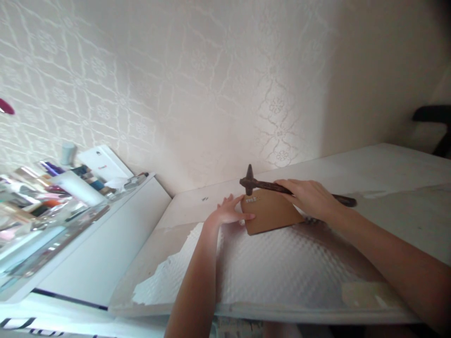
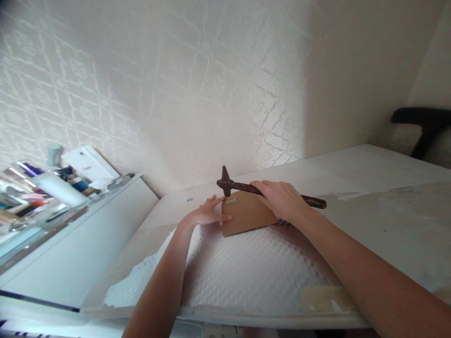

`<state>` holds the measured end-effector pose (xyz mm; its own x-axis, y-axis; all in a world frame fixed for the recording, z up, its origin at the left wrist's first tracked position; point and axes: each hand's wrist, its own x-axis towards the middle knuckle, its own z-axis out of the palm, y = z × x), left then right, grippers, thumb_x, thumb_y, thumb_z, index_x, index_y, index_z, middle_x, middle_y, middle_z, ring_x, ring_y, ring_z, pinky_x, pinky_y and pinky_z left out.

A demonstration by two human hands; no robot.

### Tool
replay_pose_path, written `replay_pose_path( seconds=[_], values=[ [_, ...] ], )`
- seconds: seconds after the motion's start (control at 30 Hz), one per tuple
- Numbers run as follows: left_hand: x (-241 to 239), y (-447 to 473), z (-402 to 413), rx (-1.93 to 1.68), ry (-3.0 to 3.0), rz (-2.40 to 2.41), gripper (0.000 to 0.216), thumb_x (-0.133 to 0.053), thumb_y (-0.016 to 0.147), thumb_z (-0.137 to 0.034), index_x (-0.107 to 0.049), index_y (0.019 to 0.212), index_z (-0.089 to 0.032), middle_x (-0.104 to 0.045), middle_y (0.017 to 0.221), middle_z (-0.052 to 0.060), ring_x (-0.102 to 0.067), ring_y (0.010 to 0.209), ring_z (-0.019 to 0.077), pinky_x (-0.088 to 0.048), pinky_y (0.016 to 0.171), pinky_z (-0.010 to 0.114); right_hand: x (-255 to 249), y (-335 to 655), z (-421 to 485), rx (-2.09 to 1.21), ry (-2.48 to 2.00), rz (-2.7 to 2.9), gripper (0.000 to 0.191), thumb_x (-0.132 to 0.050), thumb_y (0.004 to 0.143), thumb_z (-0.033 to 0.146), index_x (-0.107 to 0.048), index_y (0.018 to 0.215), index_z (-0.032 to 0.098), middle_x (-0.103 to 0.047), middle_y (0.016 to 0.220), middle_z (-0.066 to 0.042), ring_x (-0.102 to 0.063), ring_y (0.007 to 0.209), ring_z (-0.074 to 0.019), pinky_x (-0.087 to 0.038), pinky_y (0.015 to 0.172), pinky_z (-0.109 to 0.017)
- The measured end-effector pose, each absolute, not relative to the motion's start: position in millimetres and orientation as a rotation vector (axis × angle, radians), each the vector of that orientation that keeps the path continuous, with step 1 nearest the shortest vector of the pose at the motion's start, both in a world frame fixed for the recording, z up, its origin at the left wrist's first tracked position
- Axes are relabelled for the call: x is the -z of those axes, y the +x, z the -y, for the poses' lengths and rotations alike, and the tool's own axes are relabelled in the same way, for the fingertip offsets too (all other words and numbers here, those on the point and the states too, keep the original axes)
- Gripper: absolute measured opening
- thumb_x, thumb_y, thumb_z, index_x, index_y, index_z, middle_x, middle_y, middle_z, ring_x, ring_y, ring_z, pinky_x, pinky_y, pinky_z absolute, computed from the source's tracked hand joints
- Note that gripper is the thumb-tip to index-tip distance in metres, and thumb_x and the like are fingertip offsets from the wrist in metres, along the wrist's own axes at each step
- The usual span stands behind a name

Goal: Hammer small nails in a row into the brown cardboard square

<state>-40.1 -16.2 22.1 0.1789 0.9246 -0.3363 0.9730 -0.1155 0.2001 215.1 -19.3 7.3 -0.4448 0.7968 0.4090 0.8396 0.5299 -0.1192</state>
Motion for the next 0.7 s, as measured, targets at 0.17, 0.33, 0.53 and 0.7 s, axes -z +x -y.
replay_pose_path(
  seconds=[0.17,0.33,0.53,0.7],
  values=[
    [-22.3,-39.1,16.6,0.195,2.093,-1.800,0.105,-0.042,0.057,-0.087,-0.012,0.144,-0.037,0.001,0.154,0.006,0.004,0.139,0.0340,-0.006,0.109,0.057,-7.8,218.7,18.7,0.179,-1.410,2.345,0.033,-0.039,0.090,0.031,-0.054,0.119,0.024,-0.067,0.103,-0.007,-0.063,0.086,-0.0228,-0.043,0.067,-0.030],
    [-22.2,-39.4,16.3,0.225,2.097,-1.807,0.103,-0.041,0.059,-0.086,-0.012,0.145,-0.035,0.002,0.154,0.008,0.005,0.139,0.0337,-0.008,0.109,0.056,-8.3,217.0,19.5,0.169,-1.389,2.395,0.033,-0.040,0.090,0.028,-0.054,0.119,0.024,-0.067,0.104,-0.007,-0.064,0.086,-0.0230,-0.043,0.066,-0.030],
    [-22.8,-39.1,16.7,0.200,2.097,-1.797,0.104,-0.042,0.058,-0.086,-0.012,0.144,-0.036,0.002,0.154,0.008,0.004,0.139,0.0341,-0.006,0.109,0.057,-11.0,217.6,21.5,0.184,-1.403,2.314,0.032,-0.040,0.090,0.031,-0.055,0.118,0.025,-0.066,0.104,-0.006,-0.063,0.084,-0.0225,-0.042,0.065,-0.030],
    [-23.0,-38.8,16.6,0.201,2.085,-1.805,0.104,-0.043,0.059,-0.085,-0.012,0.145,-0.036,0.002,0.154,0.007,0.003,0.139,0.0336,-0.005,0.109,0.057,-9.1,216.1,21.0,0.168,-1.390,2.415,0.033,-0.039,0.090,0.029,-0.056,0.118,0.024,-0.067,0.103,-0.008,-0.063,0.083,-0.0228,-0.042,0.064,-0.030]
  ],
)
